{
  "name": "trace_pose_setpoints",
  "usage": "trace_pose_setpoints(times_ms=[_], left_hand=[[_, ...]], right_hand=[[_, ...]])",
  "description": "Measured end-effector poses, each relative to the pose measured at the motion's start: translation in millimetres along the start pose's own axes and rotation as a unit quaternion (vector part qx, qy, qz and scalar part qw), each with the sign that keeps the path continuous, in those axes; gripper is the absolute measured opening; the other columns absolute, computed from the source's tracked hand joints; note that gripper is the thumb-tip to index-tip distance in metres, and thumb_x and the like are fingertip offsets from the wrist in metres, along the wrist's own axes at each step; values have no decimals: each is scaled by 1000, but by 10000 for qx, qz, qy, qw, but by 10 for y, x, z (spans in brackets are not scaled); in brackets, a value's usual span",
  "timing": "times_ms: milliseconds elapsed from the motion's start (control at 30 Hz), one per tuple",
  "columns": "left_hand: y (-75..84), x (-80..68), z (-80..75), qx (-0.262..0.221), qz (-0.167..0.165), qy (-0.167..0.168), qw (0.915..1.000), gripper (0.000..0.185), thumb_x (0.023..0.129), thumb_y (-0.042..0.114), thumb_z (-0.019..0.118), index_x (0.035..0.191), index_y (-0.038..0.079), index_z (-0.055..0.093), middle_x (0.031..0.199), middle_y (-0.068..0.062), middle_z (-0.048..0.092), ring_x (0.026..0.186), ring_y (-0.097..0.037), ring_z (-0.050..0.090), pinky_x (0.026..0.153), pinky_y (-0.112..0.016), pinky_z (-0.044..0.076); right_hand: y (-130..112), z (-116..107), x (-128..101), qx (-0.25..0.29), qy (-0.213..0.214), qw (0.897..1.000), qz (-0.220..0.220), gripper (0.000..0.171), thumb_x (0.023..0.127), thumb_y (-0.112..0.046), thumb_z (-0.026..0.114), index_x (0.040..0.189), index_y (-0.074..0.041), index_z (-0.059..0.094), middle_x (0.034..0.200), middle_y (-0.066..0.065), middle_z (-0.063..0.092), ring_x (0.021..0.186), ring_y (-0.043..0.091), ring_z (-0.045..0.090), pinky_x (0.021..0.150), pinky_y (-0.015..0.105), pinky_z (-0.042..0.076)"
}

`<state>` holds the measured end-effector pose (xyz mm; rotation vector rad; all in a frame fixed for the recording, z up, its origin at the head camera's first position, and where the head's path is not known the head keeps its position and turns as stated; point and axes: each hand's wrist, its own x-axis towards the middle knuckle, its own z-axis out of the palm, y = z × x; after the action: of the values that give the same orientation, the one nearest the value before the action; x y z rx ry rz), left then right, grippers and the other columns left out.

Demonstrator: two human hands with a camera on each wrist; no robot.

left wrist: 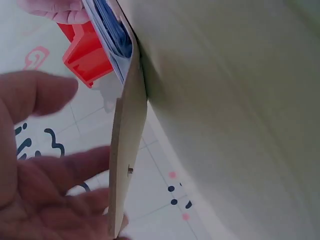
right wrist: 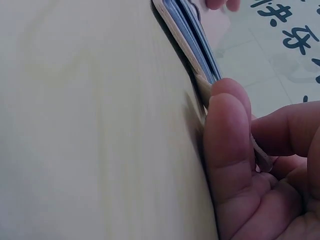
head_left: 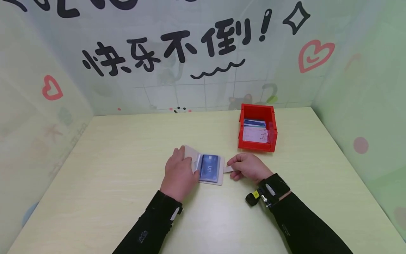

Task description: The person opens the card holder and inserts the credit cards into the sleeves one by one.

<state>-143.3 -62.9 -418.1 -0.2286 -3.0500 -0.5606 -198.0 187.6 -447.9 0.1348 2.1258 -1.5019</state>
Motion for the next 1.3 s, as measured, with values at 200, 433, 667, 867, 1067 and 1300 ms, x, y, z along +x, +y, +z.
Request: trace_pose_setpoints(times_ms=[200,433,667,867,1067,1300], left_hand=[[88,-5,-60,587,410,-469,9963,59,97,44,72,125,-8,72,163,-28,41,157,-48,30,129,-61,23],[132,27,-41,1101,419,-822,9896,67,96,56,69,122,-6,75,157,-29,49,152,-47,40,129,-61,24],[245,92,163,438,212,-1120,9925,95,87,61,77,153,-1,50,158,-23,51,133,-46,59,108,-52,54],[335,146,235,487,296,-906,9943,97,84,63,79,155,4,48,152,-19,55,114,-42,66,95,-48,60],[313,160,207,455,226,-967,9940,83,91,55,76,151,4,53,151,-20,57,120,-40,67,102,-49,58],[237,167,134,-130,198,-1117,9935,73,96,44,69,153,1,51,147,-17,62,120,-31,67,106,-46,56]], right_hand=[[-8,-1,-12,-29,-4,10000,10,25,105,-14,63,124,0,69,103,16,71,78,23,72,74,27,63],[2,2,-20,-48,-14,10000,15,25,105,-14,63,124,0,69,102,16,71,78,23,72,74,26,63],[24,2,2,-89,-14,9999,-48,25,106,-14,62,124,0,70,101,15,71,78,23,72,74,26,63],[13,-5,5,-105,-7,9999,-59,24,106,-14,60,124,0,70,102,16,70,78,22,72,75,26,63],[-2,-6,4,-174,-5,9998,-10,25,107,-15,61,125,-1,70,102,15,71,80,23,72,75,26,63],[3,-10,7,-171,-4,9999,-22,25,106,-15,61,125,-1,70,102,15,71,79,23,72,75,26,63]])
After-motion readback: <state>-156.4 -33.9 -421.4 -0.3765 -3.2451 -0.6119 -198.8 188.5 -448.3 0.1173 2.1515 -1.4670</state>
